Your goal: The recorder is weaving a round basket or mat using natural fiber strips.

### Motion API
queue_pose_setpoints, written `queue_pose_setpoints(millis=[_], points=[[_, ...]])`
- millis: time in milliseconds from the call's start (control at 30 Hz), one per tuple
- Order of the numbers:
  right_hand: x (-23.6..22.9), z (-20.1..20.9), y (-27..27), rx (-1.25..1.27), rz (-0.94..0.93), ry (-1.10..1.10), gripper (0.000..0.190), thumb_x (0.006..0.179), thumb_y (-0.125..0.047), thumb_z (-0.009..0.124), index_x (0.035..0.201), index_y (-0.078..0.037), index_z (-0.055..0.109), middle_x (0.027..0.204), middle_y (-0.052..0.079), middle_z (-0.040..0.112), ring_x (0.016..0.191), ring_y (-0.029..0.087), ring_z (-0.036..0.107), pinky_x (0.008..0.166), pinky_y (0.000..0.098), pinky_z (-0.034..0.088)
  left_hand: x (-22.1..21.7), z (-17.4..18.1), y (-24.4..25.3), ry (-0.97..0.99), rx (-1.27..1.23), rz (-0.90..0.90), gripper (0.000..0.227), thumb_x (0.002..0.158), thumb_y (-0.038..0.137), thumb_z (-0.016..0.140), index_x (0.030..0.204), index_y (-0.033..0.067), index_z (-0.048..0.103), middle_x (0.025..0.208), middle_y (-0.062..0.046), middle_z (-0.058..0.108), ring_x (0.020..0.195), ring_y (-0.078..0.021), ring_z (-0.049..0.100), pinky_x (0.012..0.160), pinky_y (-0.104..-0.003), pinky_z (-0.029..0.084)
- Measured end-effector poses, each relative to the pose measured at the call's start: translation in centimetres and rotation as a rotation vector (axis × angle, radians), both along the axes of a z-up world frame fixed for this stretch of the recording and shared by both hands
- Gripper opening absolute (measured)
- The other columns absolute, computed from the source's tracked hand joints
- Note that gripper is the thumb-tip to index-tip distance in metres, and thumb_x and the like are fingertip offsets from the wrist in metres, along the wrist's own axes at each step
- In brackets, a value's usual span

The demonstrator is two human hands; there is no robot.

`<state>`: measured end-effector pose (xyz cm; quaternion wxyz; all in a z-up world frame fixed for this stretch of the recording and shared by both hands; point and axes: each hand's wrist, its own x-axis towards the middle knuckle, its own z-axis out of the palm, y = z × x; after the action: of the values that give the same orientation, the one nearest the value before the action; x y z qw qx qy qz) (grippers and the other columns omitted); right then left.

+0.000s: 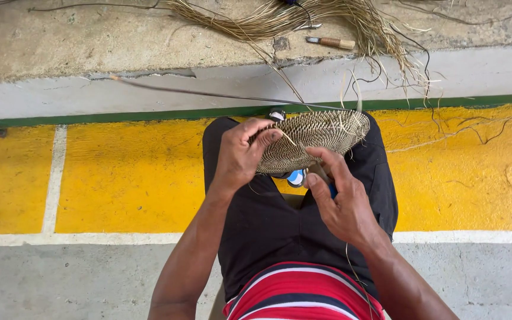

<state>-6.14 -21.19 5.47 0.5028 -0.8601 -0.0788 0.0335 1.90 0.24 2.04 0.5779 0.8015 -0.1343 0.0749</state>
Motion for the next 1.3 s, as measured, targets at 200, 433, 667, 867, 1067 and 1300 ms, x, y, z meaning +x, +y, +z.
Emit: queue_pose_setpoints(millis=[200,433,667,867,1067,1300], points=[[0.5,0.6,1.2,0.119,0.08,0.0,0.042,0.104,-0.02,0.057,0.144,-0.011,0.048,0.095,0.006,0.071,0.092,0.014,0.07,0.082,0.031,0.054,-2.6,0.8,-1.6,-0.133,0.135,0.084,0.022,0.094,0.022,0.075,0.109,0.0064,0.075,0.092,-0.006,0.075,0.081,-0.0168,0.07,0.074,-0.033,0.054],[-0.3,0.8,1.7,0.125,0.014,0.079,0.043,0.103,-0.019,0.056,0.145,-0.011,0.048,0.088,0.004,0.065,0.082,0.011,0.063,0.077,0.0281,0.053,-4.1,1.7,-2.4,-0.314,0.286,0.103,0.018,0.096,0.014,0.073,0.111,0.0052,0.074,0.095,-0.004,0.074,0.082,-0.0204,0.069,0.074,-0.035,0.048],[-0.9,-0.5,1.0,0.301,0.025,0.098,0.038,0.105,-0.015,0.052,0.142,-0.004,0.048,0.086,0.001,0.06,0.078,0.007,0.053,0.071,0.0228,0.047,-4.3,0.1,-2.8,-0.533,0.368,0.07,0.023,0.098,0.014,0.072,0.118,0.0027,0.069,0.102,-0.006,0.073,0.088,-0.0203,0.07,0.075,-0.035,0.047],[0.8,-2.0,-0.5,0.882,0.093,0.445,0.039,0.108,-0.016,0.05,0.144,-0.001,0.047,0.087,0.005,0.06,0.055,0.007,0.041,0.048,0.0212,0.035,-3.5,-0.4,-2.7,-0.513,0.369,0.037,0.025,0.096,0.013,0.074,0.118,0.0024,0.069,0.096,-0.007,0.073,0.082,-0.0219,0.069,0.072,-0.036,0.047],[-2.3,0.5,-1.9,-0.16,0.177,0.12,0.052,0.098,-0.029,0.056,0.147,-0.011,0.048,0.104,0.016,0.073,0.098,0.036,0.072,0.079,0.0438,0.055,0.1,-0.1,-1.2,-0.271,0.206,0.064,0.019,0.098,0.025,0.072,0.109,0.0097,0.075,0.094,-0.004,0.075,0.077,-0.0157,0.069,0.066,-0.031,0.052],[-8.7,-7.3,-5.9,-0.565,0.278,0.366,0.041,0.094,-0.04,0.061,0.13,-0.02,0.062,0.118,0.007,0.07,0.106,0.03,0.071,0.089,0.0449,0.056,4.3,1.6,3.3,0.09,0.013,-0.029,0.029,0.097,0.033,0.074,0.105,0.0056,0.078,0.08,0.002,0.072,0.069,-0.0037,0.056,0.06,-0.023,0.046]])
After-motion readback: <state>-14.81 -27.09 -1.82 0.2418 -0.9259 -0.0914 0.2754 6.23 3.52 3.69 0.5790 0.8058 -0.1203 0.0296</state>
